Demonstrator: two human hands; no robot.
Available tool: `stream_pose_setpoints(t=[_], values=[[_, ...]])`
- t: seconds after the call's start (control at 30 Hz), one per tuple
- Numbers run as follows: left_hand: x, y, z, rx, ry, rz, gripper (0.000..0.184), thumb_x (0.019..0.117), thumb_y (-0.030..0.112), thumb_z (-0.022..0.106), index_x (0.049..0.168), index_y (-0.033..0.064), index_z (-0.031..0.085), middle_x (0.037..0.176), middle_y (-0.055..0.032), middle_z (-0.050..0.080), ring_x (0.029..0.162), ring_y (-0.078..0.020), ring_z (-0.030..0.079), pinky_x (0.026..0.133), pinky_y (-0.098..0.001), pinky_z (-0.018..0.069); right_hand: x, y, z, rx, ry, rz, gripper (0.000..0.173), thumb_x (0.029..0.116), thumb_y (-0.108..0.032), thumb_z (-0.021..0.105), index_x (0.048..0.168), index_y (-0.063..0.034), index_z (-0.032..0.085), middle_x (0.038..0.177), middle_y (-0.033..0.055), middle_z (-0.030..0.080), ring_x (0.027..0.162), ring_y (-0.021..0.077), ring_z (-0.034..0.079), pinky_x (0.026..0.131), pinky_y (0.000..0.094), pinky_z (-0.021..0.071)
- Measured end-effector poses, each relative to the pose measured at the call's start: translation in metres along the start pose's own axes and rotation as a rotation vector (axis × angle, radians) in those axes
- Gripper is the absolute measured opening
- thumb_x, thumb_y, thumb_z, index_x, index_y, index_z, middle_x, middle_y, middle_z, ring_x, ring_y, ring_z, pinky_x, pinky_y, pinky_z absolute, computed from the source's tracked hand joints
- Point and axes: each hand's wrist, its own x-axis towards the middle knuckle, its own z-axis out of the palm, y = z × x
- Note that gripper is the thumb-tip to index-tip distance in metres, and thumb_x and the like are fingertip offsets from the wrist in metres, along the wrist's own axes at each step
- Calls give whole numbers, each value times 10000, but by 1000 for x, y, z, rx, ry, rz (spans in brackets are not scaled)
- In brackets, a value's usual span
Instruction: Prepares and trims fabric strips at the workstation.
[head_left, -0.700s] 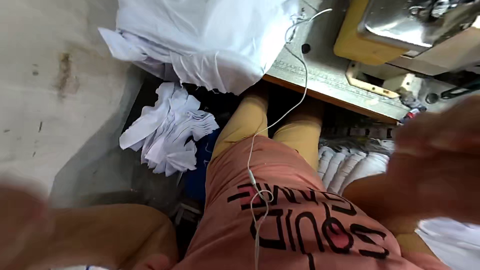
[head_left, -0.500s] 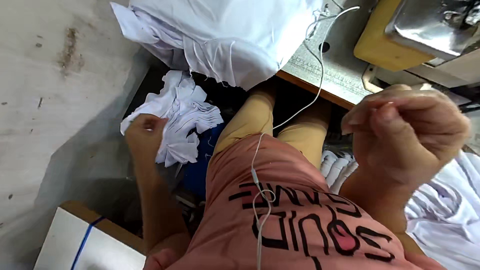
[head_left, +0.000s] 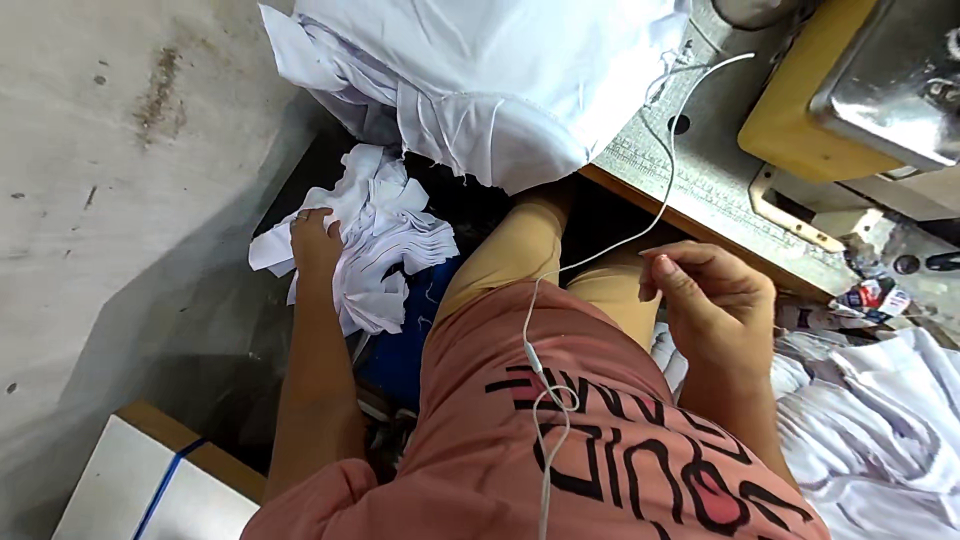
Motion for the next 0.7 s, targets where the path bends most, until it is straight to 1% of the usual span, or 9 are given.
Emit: stream_pose_setpoints(t=[0.07, 0.13, 0.2, 0.27, 0.37, 0.43, 0.53, 0.6, 0.7], values=[[20, -9, -2, 26, -42, 48, 450, 1004, 155, 637, 1365, -105, 566, 1412, -402, 491, 1337, -621, 419, 1057, -779, 312, -2, 4, 5, -9, -25, 49, 163, 1038, -208, 589, 1093, -256, 735, 952, -173, 704, 771, -37, 649, 712, 164, 570], [37, -15, -5, 85, -127, 22, 554, 978, 223, 703, 1416, -73, 537, 1442, -394, 468, 1370, -619, 381, 1033, -808, 296, -3, 10, 9, -11, -39, 91, 154, 1034, -194, 589, 1067, -233, 735, 929, -165, 702, 756, -35, 644, 707, 164, 567], [52, -20, -8, 120, -184, -1, 612, 926, 270, 774, 1386, -77, 567, 1415, -422, 468, 1360, -640, 370, 1000, -841, 285, -3, 13, 13, -16, -46, 119, 148, 1029, -169, 585, 1054, -201, 728, 909, -162, 704, 749, -40, 641, 708, 160, 563], [62, -23, -12, 180, -240, -47, 646, 883, 333, 819, 1328, -81, 600, 1384, -412, 498, 1346, -621, 400, 1005, -836, 289, -4, 15, 15, -35, -48, 142, 153, 1023, -136, 571, 1047, -171, 718, 901, -158, 698, 758, -47, 636, 721, 158, 560], [69, -23, -17, 309, -342, -127, 718, 878, 451, 802, 1304, -92, 603, 1368, -403, 520, 1332, -597, 440, 1015, -809, 316, -4, 16, 18, -51, -43, 179, 156, 1006, -92, 558, 1032, -131, 707, 871, -150, 689, 747, -48, 633, 722, 155, 557], [69, -28, -18, 327, -377, -148, 740, 890, 472, 782, 1309, -109, 597, 1380, -410, 499, 1338, -595, 433, 1020, -795, 333, -3, 17, 19, -55, -53, 195, 156, 1006, -89, 554, 1033, -120, 705, 864, -147, 689, 746, -51, 631, 724, 150, 554], [63, -32, -21, 266, -376, -142, 643, 939, 410, 748, 1271, -120, 597, 1286, -402, 574, 1264, -569, 525, 1030, -747, 374, -1, 19, 22, -59, -78, 206, 149, 1005, -93, 553, 1031, -97, 700, 864, -136, 683, 752, -53, 631, 730, 146, 555], [56, -31, -26, 222, -390, -129, 577, 966, 361, 726, 1256, -122, 601, 1243, -393, 599, 1233, -555, 553, 1043, -722, 378, -1, 20, 24, -69, -91, 215, 144, 1005, -95, 555, 1030, -85, 696, 858, -130, 678, 745, -56, 626, 725, 140, 551], [49, -33, -31, 175, -421, -133, 525, 1025, 342, 643, 1234, -139, 618, 1227, -395, 610, 1233, -549, 558, 1058, -707, 370, 0, 21, 27, -73, -102, 223, 145, 1008, -101, 556, 1035, -67, 695, 850, -122, 677, 743, -62, 625, 721, 135, 550]])
